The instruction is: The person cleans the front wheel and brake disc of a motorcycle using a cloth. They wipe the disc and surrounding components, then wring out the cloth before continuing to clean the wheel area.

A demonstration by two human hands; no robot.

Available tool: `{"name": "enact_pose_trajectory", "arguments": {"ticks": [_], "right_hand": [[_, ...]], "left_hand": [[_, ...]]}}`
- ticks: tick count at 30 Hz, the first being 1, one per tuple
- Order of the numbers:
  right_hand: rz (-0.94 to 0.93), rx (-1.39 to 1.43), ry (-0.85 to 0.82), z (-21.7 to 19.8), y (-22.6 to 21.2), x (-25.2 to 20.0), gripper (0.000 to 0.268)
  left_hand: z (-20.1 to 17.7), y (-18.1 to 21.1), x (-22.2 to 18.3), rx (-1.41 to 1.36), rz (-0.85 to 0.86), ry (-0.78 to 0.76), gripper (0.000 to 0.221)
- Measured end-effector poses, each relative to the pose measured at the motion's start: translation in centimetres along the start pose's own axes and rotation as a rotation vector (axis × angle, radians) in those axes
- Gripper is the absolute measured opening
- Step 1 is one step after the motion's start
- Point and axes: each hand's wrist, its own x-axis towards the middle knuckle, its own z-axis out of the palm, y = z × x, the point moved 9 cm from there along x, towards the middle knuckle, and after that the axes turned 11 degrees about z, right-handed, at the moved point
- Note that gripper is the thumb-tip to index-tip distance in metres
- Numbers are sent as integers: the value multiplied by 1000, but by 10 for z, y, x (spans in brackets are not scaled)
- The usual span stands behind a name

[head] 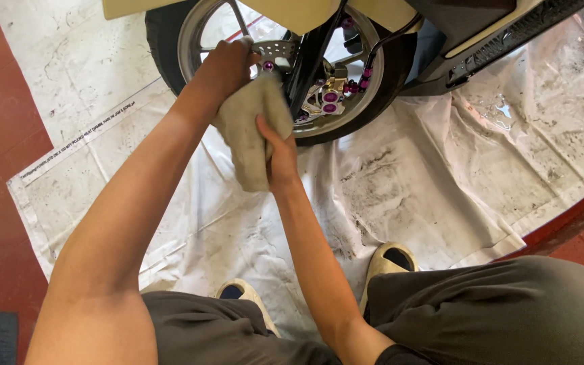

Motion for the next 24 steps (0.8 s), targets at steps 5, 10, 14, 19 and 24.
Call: {"name": "enact_pose_trajectory", "arguments": {"ticks": [5, 10, 14, 19, 24], "right_hand": [[-329, 239, -35, 4, -50, 3, 61], [-445, 127, -43, 9, -67, 43, 56], [-546, 75, -98, 26, -90, 54, 51], [-611, 120, -198, 48, -90, 56, 46], [-542, -146, -168, 62, -63, 64, 49]], "left_hand": [[-1, 9, -10, 56, 43, -29, 51], [10, 21, -19, 108, -13, -127, 32], [18, 30, -41, 110, -13, -64, 27], [26, 5, -64, -89, -231, -146, 60], [19, -13, -107, 13, -62, -140, 23]]}}
